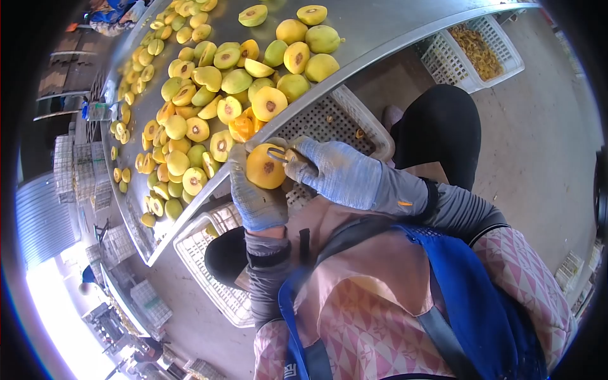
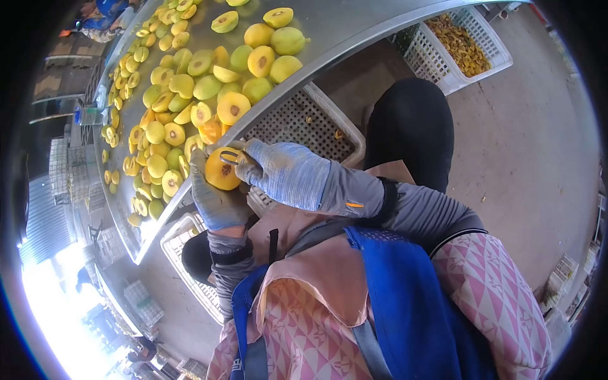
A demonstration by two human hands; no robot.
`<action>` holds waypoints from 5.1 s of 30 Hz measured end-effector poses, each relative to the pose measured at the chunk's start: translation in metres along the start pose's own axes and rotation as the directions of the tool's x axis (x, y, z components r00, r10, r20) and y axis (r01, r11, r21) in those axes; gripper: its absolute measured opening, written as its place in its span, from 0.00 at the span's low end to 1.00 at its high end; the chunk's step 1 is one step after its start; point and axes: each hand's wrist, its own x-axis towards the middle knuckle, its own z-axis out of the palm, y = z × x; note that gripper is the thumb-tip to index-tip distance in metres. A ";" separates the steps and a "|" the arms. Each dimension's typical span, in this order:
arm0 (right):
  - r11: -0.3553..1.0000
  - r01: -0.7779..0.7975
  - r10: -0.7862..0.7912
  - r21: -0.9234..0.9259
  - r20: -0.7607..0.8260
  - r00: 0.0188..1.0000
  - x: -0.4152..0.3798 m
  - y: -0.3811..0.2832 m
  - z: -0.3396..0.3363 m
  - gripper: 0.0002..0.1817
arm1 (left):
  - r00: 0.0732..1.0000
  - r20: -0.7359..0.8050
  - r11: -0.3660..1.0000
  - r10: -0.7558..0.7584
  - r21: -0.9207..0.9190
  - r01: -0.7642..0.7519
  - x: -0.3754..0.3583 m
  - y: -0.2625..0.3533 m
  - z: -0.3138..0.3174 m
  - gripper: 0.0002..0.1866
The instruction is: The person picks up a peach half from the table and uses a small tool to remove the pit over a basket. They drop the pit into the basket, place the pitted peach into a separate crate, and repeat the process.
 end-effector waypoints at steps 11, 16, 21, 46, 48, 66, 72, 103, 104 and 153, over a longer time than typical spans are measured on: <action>0.995 -0.001 0.001 -0.104 0.000 1.000 -0.006 0.005 0.006 0.17 | 0.881 0.034 0.831 0.471 0.317 -0.457 0.000 -0.028 0.022 0.24; 0.995 0.048 -0.047 -0.082 0.020 0.999 -0.008 0.007 0.010 0.18 | 0.796 0.131 0.585 0.590 0.610 -0.534 -0.004 -0.029 0.028 0.24; 0.991 0.014 -0.002 -0.130 0.093 0.996 -0.010 0.000 0.004 0.20 | 0.797 0.189 0.475 0.574 0.716 -0.512 -0.004 -0.024 0.032 0.25; 0.136 -0.639 0.179 0.757 0.615 0.768 -0.012 0.013 -0.031 0.19 | 0.969 -0.115 0.959 0.220 0.208 -0.194 0.015 -0.052 0.024 0.21; 0.292 -0.632 0.256 0.718 0.578 0.775 -0.013 0.039 -0.025 0.20 | 0.985 -0.005 0.945 0.170 0.285 -0.161 0.016 -0.042 0.017 0.20; 0.895 -0.044 0.162 -0.443 0.232 0.959 -0.014 0.027 -0.007 0.15 | 0.691 -0.411 -0.381 0.594 0.614 0.692 -0.097 0.158 -0.257 0.22; 0.889 -0.059 0.188 -0.455 0.244 0.951 -0.005 0.025 -0.001 0.16 | 0.622 0.147 -0.332 0.769 0.924 0.192 -0.013 0.169 -0.136 0.14; 0.988 0.021 -0.037 -0.154 -0.101 0.994 0.001 -0.002 -0.002 0.14 | 0.937 -0.024 0.912 0.349 0.240 -0.333 0.002 -0.021 0.033 0.30; 0.988 0.019 -0.035 -0.154 -0.103 0.994 0.001 -0.003 -0.004 0.14 | 0.933 -0.036 0.911 0.359 0.232 -0.341 0.002 -0.023 0.033 0.30; 0.980 -0.041 0.054 -0.194 0.062 0.997 -0.009 0.004 0.000 0.17 | 0.962 0.018 0.909 0.271 0.325 -0.262 0.012 -0.027 0.028 0.26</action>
